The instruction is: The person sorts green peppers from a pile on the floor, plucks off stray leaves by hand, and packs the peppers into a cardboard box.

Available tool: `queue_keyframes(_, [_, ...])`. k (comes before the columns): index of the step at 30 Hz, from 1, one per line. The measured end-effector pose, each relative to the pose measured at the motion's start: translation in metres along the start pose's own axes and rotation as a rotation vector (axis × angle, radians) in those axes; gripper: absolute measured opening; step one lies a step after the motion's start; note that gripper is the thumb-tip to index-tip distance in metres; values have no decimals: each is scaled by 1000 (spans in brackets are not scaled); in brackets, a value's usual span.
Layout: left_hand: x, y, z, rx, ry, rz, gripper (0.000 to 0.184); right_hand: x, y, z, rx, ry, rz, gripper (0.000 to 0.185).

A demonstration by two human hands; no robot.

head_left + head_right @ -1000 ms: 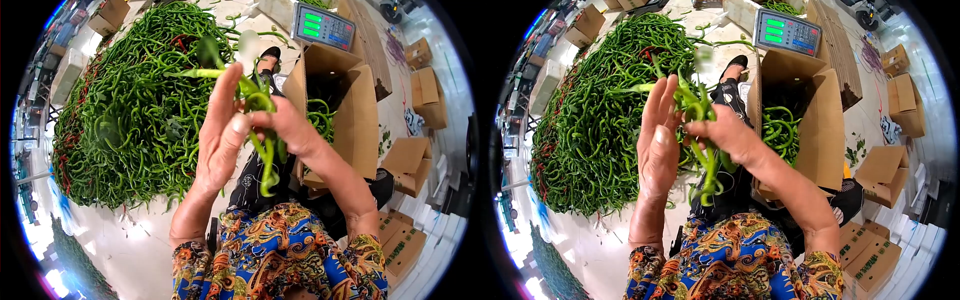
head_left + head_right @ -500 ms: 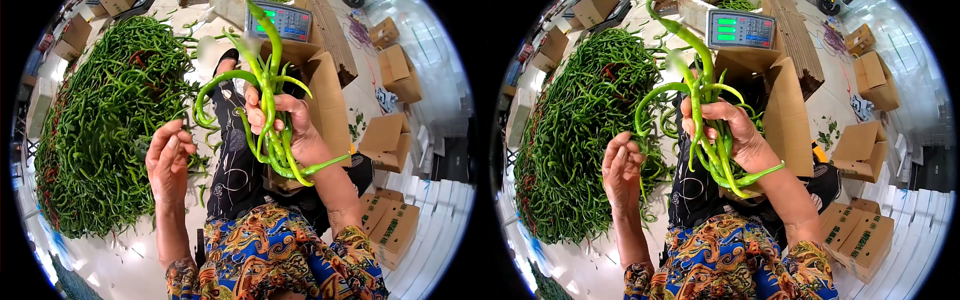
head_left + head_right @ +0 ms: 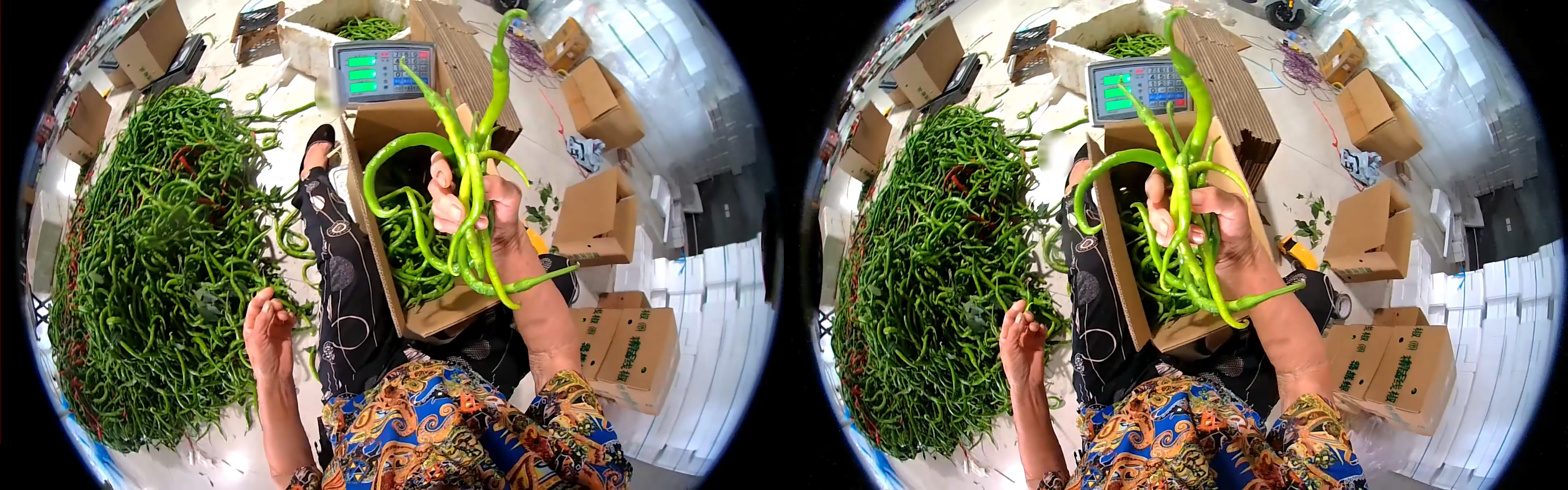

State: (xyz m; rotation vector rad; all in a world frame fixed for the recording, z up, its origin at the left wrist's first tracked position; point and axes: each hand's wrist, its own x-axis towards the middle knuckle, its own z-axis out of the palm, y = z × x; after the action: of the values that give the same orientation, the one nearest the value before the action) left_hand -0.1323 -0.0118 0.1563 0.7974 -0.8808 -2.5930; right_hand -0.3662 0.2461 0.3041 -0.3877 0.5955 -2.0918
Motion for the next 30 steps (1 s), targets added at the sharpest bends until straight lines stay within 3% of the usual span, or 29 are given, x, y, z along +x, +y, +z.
queue_keyframes(5, [2, -13, -32, 44, 60, -51, 27, -25, -17, -9, 22, 49, 47, 36])
queue_keyframes(6, [2, -18, -49, 88, 107, -55, 26, -28, -21, -16, -130, 14, 67, 36])
queue_keyframes(7, [0, -24, -66, 127, 148, -64, 26, -46, -36, -20, -637, 368, 28, 35])
queue_keyframes(8, [-5, -28, -81, 197, 207, -71, 25, -45, -36, -14, -903, 494, 103, 38])
queue_keyframes(11, [-9, -41, -120, 448, 402, -116, 23, -49, -25, -17, -1588, 514, 495, 52])
queue_keyframes(13, [-7, -51, -139, 573, 390, -88, 23, -68, -4, -38, -2160, 411, 428, 53])
queue_keyframes(14, [-4, -54, -142, 598, 376, -62, 22, -72, 2, -35, -2313, 271, 166, 50])
queue_keyframes(15, [-1, -60, -154, 733, 346, -27, 23, -67, 7, -28, -2151, 351, 233, 47])
queue_keyframes(17, [-2, -55, -141, 1264, 383, 404, 25, -52, 13, -3, -1816, 499, 367, 43])
queue_keyframes(18, [-4, -43, -130, 1407, 392, 424, 28, -51, 17, 0, -1752, 482, 277, 37])
queue_keyframes(21, [-1, -26, -132, 1387, 451, 447, 30, -47, 25, 8, -1634, 506, 261, 35])
queue_keyframes(22, [4, -22, -142, 1425, 470, 588, 30, -45, 30, 14, -1568, 531, 247, 31])
queue_keyframes(24, [14, 1, -140, 1419, 590, 606, 36, -44, 39, 14, -1429, 521, 247, 29])
queue_keyframes(28, [66, 41, -149, 1474, 867, 621, 63, -33, 57, 20, -1331, 442, 302, 26])
queue_keyframes(29, [79, 51, -144, 1429, 918, 472, 70, -31, 61, 19, -1319, 414, 321, 25])
queue_keyframes(30, [99, 51, -161, 1528, 962, 511, 70, -30, 65, 18, -1345, 374, 334, 25])
